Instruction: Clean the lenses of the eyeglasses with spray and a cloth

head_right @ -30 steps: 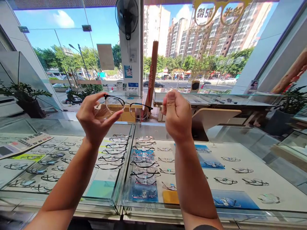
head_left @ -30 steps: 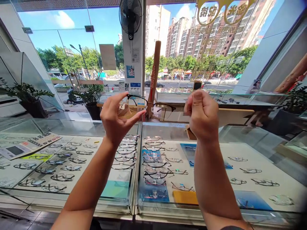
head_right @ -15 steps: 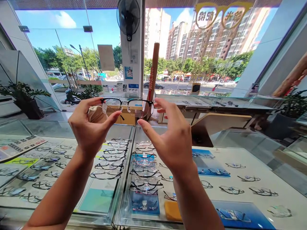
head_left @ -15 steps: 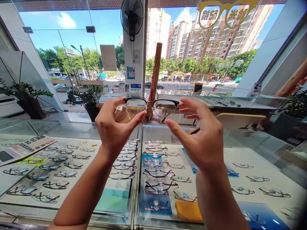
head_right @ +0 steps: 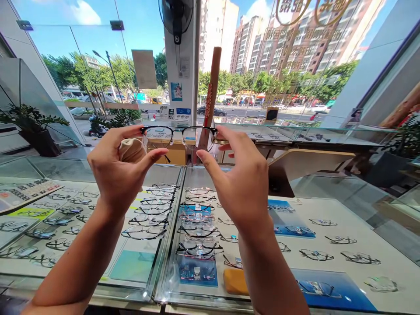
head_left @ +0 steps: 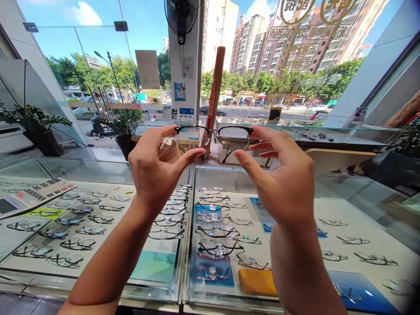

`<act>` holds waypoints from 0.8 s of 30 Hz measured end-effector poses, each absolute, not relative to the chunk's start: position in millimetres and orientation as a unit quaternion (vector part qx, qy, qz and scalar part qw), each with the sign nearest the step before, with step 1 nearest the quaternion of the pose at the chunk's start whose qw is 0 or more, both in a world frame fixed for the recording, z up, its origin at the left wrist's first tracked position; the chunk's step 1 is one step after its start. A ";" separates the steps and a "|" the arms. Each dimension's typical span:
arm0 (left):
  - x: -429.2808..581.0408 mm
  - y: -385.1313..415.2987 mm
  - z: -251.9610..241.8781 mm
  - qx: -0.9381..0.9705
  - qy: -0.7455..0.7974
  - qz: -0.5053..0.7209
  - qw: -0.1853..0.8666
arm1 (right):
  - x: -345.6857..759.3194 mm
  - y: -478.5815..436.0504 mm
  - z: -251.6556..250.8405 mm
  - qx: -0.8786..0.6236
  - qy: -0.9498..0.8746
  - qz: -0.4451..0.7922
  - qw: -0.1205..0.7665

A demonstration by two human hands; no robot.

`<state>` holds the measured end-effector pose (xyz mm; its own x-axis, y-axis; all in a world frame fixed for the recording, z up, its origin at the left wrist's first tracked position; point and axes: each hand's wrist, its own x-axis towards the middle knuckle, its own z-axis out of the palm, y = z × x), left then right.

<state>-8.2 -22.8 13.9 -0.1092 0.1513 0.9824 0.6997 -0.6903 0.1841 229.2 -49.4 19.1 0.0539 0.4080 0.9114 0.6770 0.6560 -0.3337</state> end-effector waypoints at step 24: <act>-21.5 -19.9 15.4 -0.646 -0.317 -0.673 0.172 | 230.3 -49.6 19.4 -0.385 -0.691 -0.121 0.600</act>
<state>-21.5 -19.9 15.4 -0.1071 0.1778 0.9782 0.6407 -0.7400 0.2046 230.3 -49.6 19.4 0.0164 0.3863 0.9222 0.6764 0.6750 -0.2948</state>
